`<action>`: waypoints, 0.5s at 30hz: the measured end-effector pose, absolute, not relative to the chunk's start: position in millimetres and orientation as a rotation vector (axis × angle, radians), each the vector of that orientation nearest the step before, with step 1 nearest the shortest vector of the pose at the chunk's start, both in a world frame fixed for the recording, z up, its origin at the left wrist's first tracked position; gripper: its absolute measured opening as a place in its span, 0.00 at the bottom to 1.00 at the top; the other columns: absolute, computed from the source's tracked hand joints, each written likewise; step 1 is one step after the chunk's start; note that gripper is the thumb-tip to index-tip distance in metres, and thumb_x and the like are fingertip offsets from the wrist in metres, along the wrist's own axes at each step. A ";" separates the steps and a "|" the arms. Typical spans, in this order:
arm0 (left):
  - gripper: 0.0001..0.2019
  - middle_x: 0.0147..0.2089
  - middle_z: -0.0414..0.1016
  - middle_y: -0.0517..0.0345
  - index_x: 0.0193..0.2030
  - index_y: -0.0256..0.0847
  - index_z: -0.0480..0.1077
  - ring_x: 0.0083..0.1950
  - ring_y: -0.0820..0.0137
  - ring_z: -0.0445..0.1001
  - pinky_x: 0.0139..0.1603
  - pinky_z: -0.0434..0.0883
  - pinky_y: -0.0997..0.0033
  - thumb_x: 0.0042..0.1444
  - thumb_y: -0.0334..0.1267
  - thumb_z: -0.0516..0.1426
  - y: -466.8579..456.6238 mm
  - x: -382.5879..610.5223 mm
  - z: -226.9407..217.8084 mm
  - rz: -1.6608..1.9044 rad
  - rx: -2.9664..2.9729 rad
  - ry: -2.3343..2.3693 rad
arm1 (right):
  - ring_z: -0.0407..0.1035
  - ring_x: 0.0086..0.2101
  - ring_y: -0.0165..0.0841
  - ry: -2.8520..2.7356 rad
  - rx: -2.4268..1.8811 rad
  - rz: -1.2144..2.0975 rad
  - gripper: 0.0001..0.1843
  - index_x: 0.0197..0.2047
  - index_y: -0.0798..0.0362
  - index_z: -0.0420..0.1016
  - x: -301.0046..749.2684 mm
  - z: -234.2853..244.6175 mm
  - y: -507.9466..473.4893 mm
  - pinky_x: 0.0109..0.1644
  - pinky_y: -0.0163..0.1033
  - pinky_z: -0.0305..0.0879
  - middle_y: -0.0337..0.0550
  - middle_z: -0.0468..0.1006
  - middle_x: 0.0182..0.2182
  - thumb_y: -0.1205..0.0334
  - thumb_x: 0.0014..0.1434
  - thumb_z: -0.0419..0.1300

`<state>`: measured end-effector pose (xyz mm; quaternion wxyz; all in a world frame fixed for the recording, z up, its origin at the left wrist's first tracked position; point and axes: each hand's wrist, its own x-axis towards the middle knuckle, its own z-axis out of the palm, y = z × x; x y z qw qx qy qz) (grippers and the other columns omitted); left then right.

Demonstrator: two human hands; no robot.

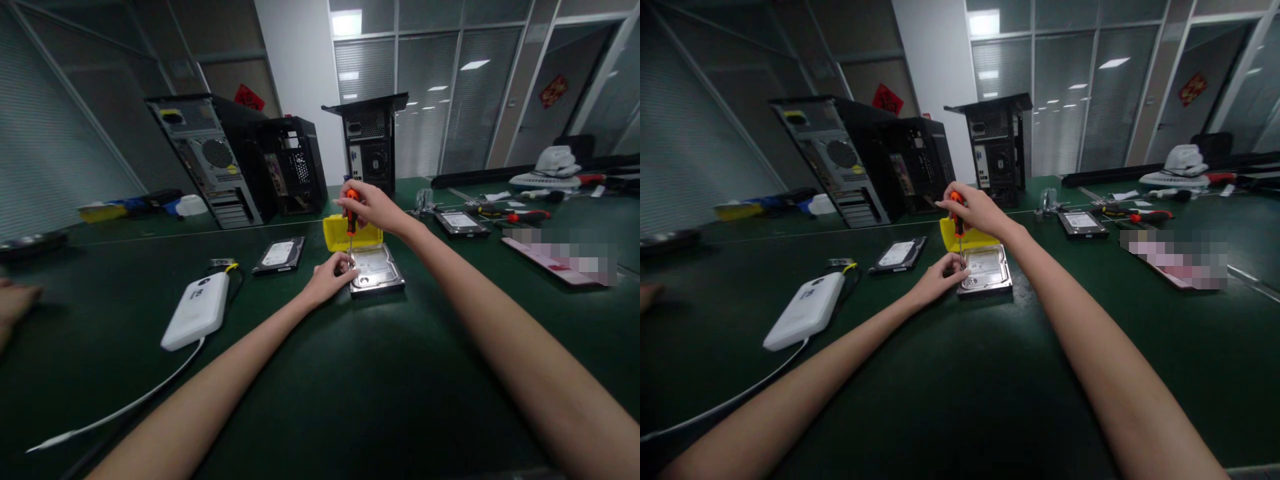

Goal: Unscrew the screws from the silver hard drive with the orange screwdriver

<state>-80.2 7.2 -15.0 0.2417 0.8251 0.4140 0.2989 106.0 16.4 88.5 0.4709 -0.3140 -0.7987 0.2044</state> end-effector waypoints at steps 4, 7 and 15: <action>0.18 0.31 0.65 0.62 0.43 0.41 0.68 0.36 0.69 0.67 0.44 0.65 0.69 0.52 0.52 0.58 4.2 -79.4 -11.0 0.806 2.233 1.118 | 0.61 0.20 0.22 -1.965 -0.771 0.433 0.13 0.45 0.51 0.62 105.4 88.3 13.7 0.23 0.29 0.60 0.37 0.71 0.29 0.51 0.61 0.54; 0.18 0.32 0.66 0.62 0.43 0.41 0.69 0.36 0.69 0.67 0.43 0.65 0.69 0.52 0.52 0.58 2.1 -79.0 -8.3 0.794 2.225 1.126 | 0.61 0.19 0.21 -1.987 -0.758 0.394 0.13 0.45 0.50 0.62 103.4 89.0 12.0 0.24 0.29 0.60 0.36 0.70 0.29 0.52 0.62 0.54; 0.22 0.33 0.67 0.61 0.43 0.41 0.68 0.38 0.68 0.68 0.44 0.65 0.69 0.47 0.54 0.62 5.4 -81.8 -11.5 0.763 2.241 1.116 | 0.61 0.18 0.22 -1.954 -0.757 0.579 0.15 0.45 0.52 0.62 103.4 87.3 12.9 0.20 0.28 0.58 0.36 0.67 0.27 0.50 0.66 0.45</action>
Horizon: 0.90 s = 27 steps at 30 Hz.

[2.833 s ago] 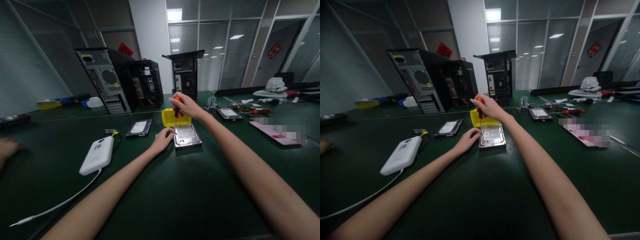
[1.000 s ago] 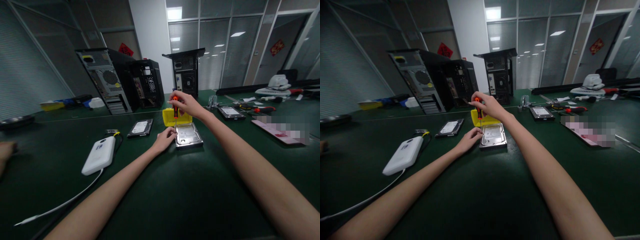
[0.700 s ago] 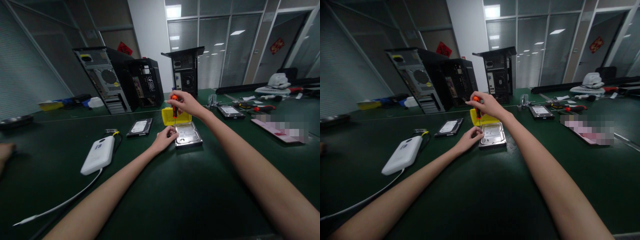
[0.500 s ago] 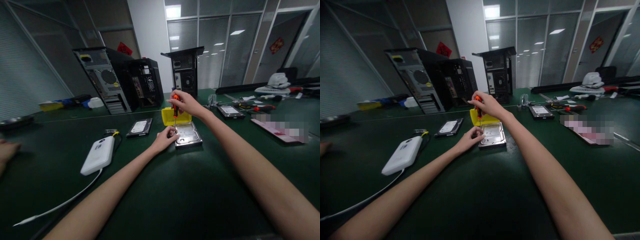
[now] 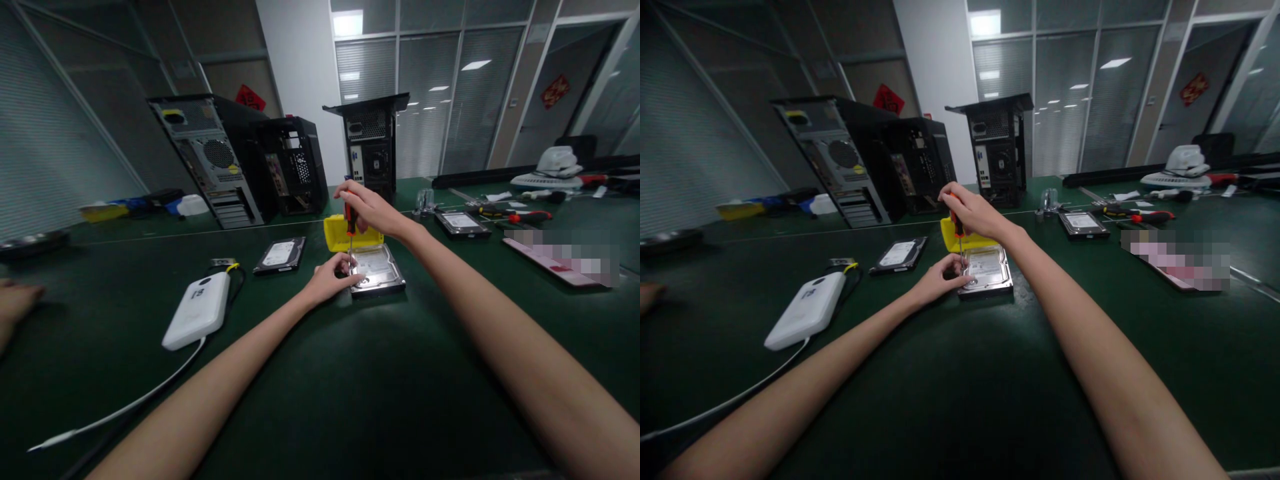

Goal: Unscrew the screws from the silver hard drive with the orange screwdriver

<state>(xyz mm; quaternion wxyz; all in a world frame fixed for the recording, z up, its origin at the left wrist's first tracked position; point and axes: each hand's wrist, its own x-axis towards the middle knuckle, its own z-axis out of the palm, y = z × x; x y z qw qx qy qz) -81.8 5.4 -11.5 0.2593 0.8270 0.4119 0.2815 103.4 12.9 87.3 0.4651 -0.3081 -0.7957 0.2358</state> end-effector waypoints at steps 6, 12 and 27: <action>0.23 0.34 0.67 0.61 0.44 0.41 0.68 0.38 0.69 0.68 0.44 0.65 0.68 0.47 0.54 0.62 4.8 -81.6 -11.2 0.756 2.251 1.112 | 0.62 0.18 0.22 -1.978 -0.749 0.617 0.14 0.50 0.52 0.62 107.8 87.2 12.6 0.20 0.29 0.60 0.37 0.67 0.28 0.54 0.65 0.46; 0.22 0.33 0.67 0.61 0.44 0.40 0.69 0.38 0.69 0.68 0.43 0.65 0.68 0.47 0.54 0.61 3.7 -80.3 -10.4 0.757 2.250 1.126 | 0.61 0.19 0.20 -2.012 -0.731 0.569 0.11 0.45 0.52 0.63 106.3 88.1 13.1 0.21 0.27 0.60 0.36 0.66 0.30 0.55 0.62 0.52; 0.23 0.34 0.67 0.60 0.45 0.41 0.68 0.39 0.68 0.68 0.44 0.64 0.68 0.47 0.55 0.61 3.2 -81.3 -10.2 0.740 2.254 1.135 | 0.62 0.20 0.21 -1.995 -0.688 0.625 0.15 0.38 0.55 0.64 102.5 94.3 7.3 0.19 0.27 0.60 0.38 0.70 0.28 0.51 0.57 0.59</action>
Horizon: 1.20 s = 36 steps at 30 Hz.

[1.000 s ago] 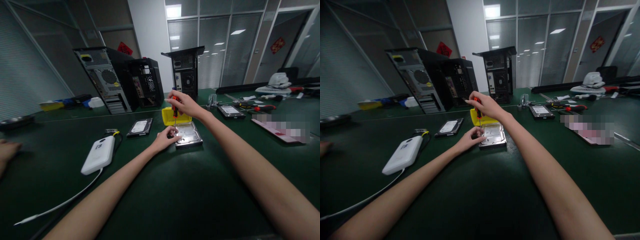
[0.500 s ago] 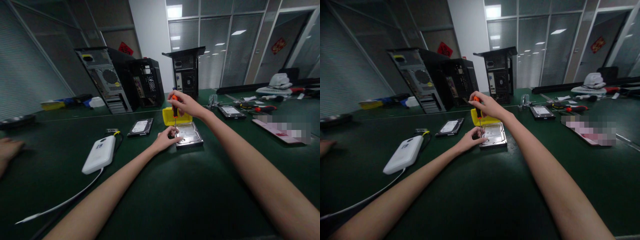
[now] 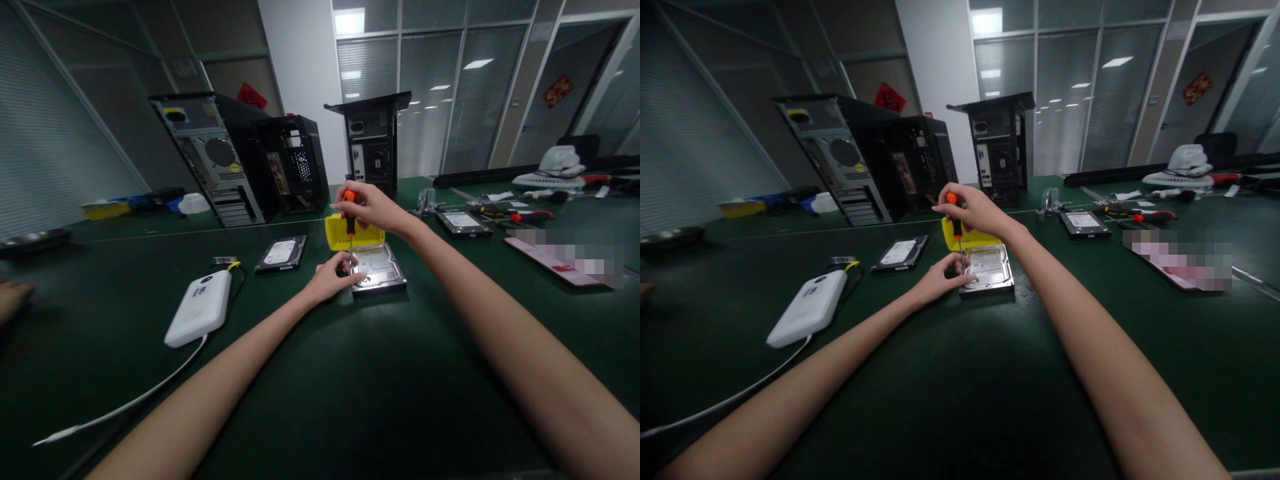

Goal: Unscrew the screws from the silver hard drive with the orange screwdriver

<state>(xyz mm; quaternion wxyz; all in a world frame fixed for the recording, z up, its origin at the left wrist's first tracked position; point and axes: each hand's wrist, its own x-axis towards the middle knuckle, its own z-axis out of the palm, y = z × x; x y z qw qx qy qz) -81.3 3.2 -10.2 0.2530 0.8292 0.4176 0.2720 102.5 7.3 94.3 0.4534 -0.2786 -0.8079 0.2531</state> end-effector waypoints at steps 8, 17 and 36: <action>0.23 0.34 0.67 0.61 0.44 0.41 0.69 0.38 0.68 0.68 0.45 0.64 0.67 0.47 0.54 0.61 1.0 -80.5 -8.7 0.760 2.247 1.136 | 0.60 0.18 0.20 -1.924 -0.700 0.783 0.13 0.37 0.55 0.63 102.4 93.2 7.9 0.17 0.25 0.58 0.38 0.69 0.26 0.57 0.66 0.43; 0.23 0.33 0.67 0.61 0.44 0.40 0.69 0.37 0.68 0.67 0.42 0.65 0.69 0.47 0.54 0.61 1.0 -79.8 -8.8 0.756 2.245 1.123 | 0.64 0.17 0.20 -1.982 -0.653 0.787 0.15 0.41 0.55 0.65 102.1 93.2 9.9 0.19 0.26 0.62 0.37 0.69 0.28 0.51 0.65 0.47; 0.22 0.33 0.67 0.61 0.43 0.41 0.69 0.38 0.68 0.67 0.43 0.64 0.68 0.47 0.54 0.61 -0.4 -79.3 -8.0 0.757 2.225 1.132 | 0.63 0.18 0.22 -1.999 -0.719 0.578 0.17 0.55 0.48 0.59 104.2 87.1 9.2 0.20 0.28 0.62 0.36 0.70 0.27 0.52 0.66 0.45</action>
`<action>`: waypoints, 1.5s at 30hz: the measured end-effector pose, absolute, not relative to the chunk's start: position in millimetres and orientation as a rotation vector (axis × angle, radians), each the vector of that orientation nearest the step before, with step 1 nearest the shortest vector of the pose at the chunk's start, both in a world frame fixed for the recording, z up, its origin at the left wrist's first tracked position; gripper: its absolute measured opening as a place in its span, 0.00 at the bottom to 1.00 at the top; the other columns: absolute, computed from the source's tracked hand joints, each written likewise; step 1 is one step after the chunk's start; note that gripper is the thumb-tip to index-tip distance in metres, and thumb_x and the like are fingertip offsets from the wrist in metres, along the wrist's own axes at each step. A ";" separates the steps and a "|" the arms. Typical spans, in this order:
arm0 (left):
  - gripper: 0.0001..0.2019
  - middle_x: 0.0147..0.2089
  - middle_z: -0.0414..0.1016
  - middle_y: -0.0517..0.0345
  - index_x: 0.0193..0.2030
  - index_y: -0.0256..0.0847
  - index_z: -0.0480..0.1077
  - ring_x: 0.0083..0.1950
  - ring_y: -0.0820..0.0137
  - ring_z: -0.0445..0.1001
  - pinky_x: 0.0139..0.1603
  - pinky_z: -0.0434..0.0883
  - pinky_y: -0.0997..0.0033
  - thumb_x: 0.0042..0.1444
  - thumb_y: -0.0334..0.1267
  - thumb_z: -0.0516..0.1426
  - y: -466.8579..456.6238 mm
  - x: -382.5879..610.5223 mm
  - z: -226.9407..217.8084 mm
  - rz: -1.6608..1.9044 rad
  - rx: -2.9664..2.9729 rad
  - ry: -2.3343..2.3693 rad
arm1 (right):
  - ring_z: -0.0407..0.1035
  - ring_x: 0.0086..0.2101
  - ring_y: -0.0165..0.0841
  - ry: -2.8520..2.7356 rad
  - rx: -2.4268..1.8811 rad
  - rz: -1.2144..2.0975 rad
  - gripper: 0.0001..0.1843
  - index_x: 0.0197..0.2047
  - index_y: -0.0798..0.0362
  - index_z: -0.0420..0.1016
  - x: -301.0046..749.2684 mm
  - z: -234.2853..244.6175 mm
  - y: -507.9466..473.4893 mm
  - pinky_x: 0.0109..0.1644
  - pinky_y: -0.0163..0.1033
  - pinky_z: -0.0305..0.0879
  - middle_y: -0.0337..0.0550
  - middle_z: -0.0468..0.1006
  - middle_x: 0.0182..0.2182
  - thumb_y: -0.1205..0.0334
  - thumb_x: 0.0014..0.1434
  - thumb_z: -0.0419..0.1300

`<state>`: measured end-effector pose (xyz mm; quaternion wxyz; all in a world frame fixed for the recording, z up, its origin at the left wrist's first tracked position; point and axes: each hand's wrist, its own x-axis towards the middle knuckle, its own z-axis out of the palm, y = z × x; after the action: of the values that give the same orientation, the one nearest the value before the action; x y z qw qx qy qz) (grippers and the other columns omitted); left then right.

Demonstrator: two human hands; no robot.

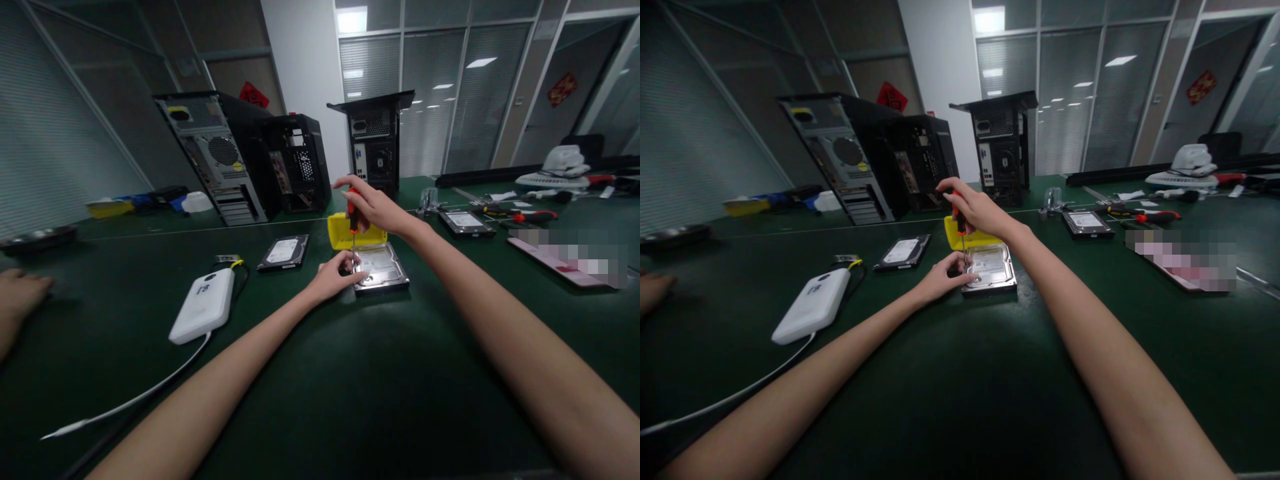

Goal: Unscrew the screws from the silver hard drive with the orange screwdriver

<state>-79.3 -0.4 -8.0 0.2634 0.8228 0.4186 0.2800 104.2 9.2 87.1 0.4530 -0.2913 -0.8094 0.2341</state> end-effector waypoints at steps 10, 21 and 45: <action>0.23 0.33 0.66 0.61 0.44 0.41 0.69 0.37 0.68 0.67 0.43 0.65 0.68 0.48 0.54 0.60 -1.3 -78.6 -7.7 0.737 2.238 1.131 | 0.62 0.20 0.22 -2.015 -0.735 0.577 0.13 0.41 0.51 0.62 103.8 90.4 9.9 0.21 0.28 0.61 0.37 0.68 0.29 0.50 0.63 0.51; 0.23 0.34 0.67 0.60 0.44 0.41 0.68 0.38 0.68 0.68 0.43 0.65 0.68 0.48 0.55 0.60 1.2 -79.5 -9.6 0.746 2.244 1.119 | 0.63 0.19 0.22 -1.975 -0.670 0.789 0.22 0.43 0.52 0.63 105.5 89.3 11.0 0.19 0.29 0.62 0.41 0.71 0.32 0.44 0.65 0.40; 0.23 0.34 0.67 0.60 0.45 0.40 0.68 0.38 0.68 0.67 0.43 0.64 0.68 0.48 0.55 0.60 -1.9 -78.8 -7.0 0.725 2.240 1.133 | 0.66 0.18 0.21 -1.935 -0.667 0.737 0.19 0.40 0.54 0.65 104.0 89.8 13.2 0.21 0.27 0.64 0.37 0.72 0.27 0.45 0.61 0.51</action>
<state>-78.8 -1.9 -7.0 0.2613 0.8276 0.4185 0.2678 104.0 13.2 89.8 0.4647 -0.2715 -0.7877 0.3000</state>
